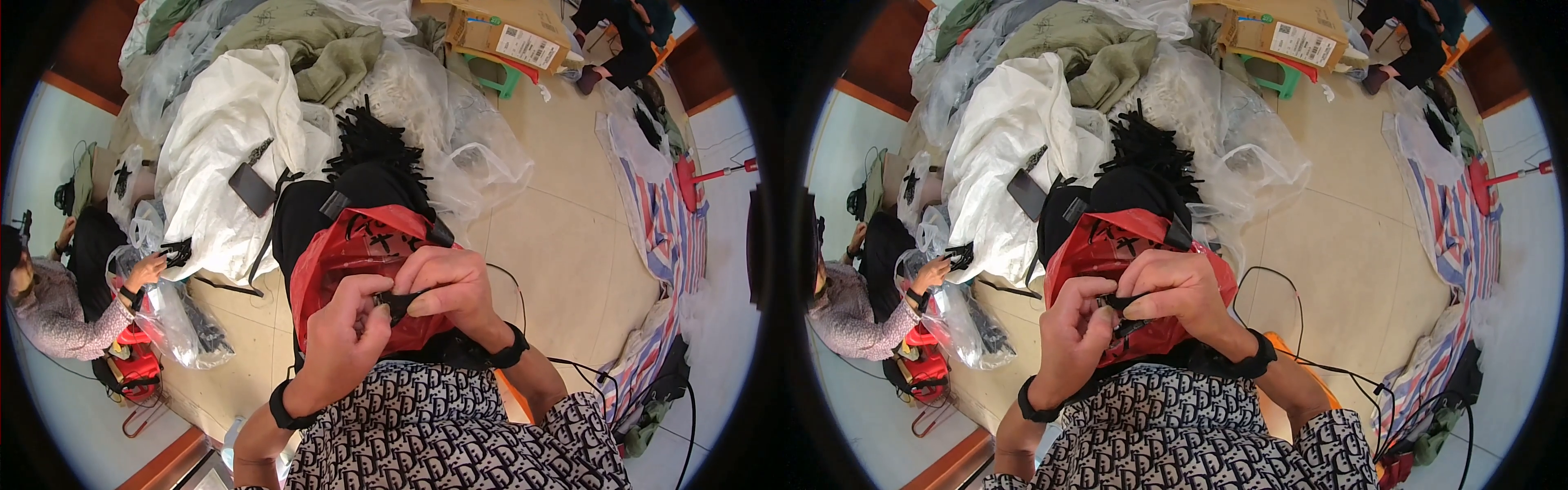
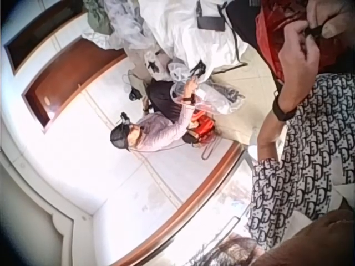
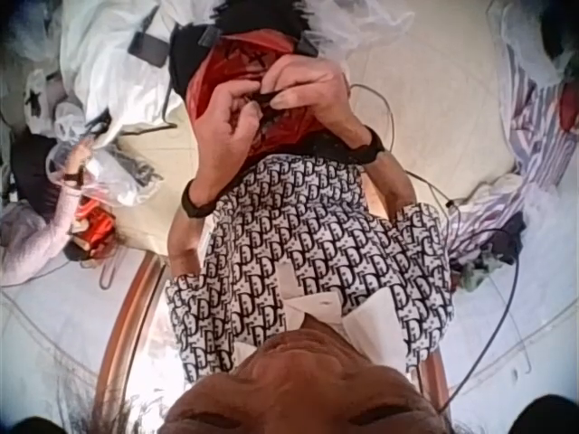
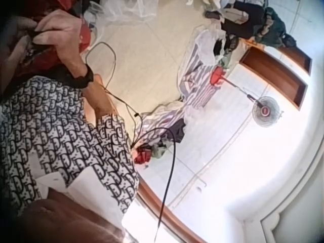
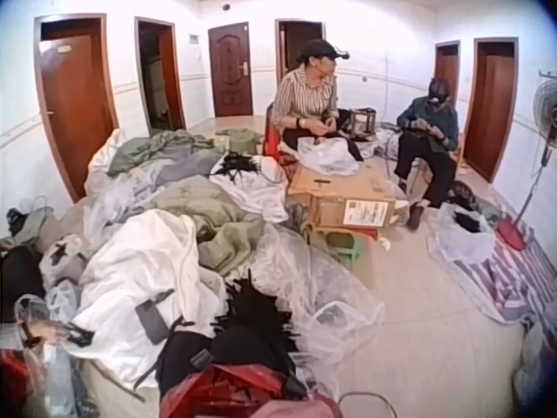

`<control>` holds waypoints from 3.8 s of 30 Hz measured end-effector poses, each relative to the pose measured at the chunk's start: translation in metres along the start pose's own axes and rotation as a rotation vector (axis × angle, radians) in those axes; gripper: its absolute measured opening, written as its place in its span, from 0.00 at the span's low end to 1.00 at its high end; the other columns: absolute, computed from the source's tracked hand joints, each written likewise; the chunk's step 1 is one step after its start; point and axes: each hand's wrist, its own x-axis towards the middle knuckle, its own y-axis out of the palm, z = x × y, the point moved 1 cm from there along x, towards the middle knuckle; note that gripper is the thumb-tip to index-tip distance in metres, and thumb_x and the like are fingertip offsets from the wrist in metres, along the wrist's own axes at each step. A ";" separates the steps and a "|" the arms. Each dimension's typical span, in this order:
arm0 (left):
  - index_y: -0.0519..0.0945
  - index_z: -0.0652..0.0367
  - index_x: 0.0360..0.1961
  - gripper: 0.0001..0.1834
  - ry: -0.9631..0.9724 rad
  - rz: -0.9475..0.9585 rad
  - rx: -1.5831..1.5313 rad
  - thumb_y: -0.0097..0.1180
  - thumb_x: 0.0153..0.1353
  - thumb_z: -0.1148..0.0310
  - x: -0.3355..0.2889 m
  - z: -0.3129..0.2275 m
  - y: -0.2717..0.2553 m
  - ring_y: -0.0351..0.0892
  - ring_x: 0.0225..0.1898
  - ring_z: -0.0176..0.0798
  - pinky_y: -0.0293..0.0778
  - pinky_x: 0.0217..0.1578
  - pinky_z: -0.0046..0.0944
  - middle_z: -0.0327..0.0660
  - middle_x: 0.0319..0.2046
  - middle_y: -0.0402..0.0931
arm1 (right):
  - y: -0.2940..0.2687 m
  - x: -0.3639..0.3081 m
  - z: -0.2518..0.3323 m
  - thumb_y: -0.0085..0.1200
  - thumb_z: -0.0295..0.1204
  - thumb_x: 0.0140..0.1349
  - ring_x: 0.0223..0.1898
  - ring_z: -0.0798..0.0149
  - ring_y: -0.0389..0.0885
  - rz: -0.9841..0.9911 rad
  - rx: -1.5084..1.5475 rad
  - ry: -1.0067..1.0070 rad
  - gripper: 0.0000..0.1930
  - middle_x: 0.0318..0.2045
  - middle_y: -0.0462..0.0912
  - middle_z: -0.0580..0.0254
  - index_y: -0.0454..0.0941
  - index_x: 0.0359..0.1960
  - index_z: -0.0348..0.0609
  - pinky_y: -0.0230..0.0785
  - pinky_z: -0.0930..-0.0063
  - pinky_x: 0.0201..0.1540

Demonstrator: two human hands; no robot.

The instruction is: Assembling plastic buckles onto shoe straps in a workshop setting.

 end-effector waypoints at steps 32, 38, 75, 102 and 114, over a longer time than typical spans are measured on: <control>0.69 0.62 0.40 0.12 0.035 -0.004 0.040 0.48 0.52 0.79 0.001 -0.004 0.000 0.65 0.14 0.27 0.63 0.16 0.29 0.39 0.14 0.67 | 0.001 0.000 0.002 0.57 0.22 0.38 0.29 0.67 0.73 -0.009 -0.063 0.010 0.05 0.24 0.77 0.59 0.75 0.17 0.34 0.64 0.79 0.32; 0.69 0.62 0.40 0.13 0.038 0.008 0.044 0.48 0.51 0.80 0.002 -0.007 -0.002 0.66 0.14 0.27 0.63 0.16 0.28 0.38 0.14 0.67 | 0.001 0.000 -0.001 0.57 0.22 0.38 0.29 0.68 0.73 -0.023 0.021 0.049 0.05 0.25 0.77 0.59 0.75 0.17 0.33 0.64 0.79 0.33; 0.68 0.62 0.38 0.11 0.028 0.001 -0.006 0.48 0.52 0.79 0.002 -0.003 -0.001 0.67 0.14 0.29 0.64 0.17 0.30 0.42 0.15 0.69 | 0.002 -0.001 -0.002 0.59 0.21 0.37 0.28 0.68 0.74 -0.004 -0.040 -0.014 0.05 0.25 0.78 0.58 0.75 0.17 0.33 0.65 0.80 0.31; 0.70 0.62 0.37 0.10 -0.007 0.021 -0.033 0.49 0.51 0.78 0.000 0.004 -0.005 0.68 0.14 0.27 0.63 0.16 0.28 0.40 0.15 0.71 | 0.003 0.003 -0.002 0.56 0.17 0.40 0.30 0.68 0.73 0.066 -0.119 -0.040 0.08 0.26 0.76 0.63 0.76 0.26 0.34 0.65 0.80 0.33; 0.69 0.63 0.37 0.09 0.016 0.021 -0.045 0.47 0.53 0.79 0.001 0.005 -0.008 0.71 0.16 0.31 0.65 0.18 0.29 0.43 0.19 0.74 | 0.006 0.011 0.007 0.58 0.19 0.39 0.30 0.68 0.73 0.181 -0.224 -0.065 0.11 0.27 0.75 0.62 0.78 0.29 0.37 0.65 0.81 0.32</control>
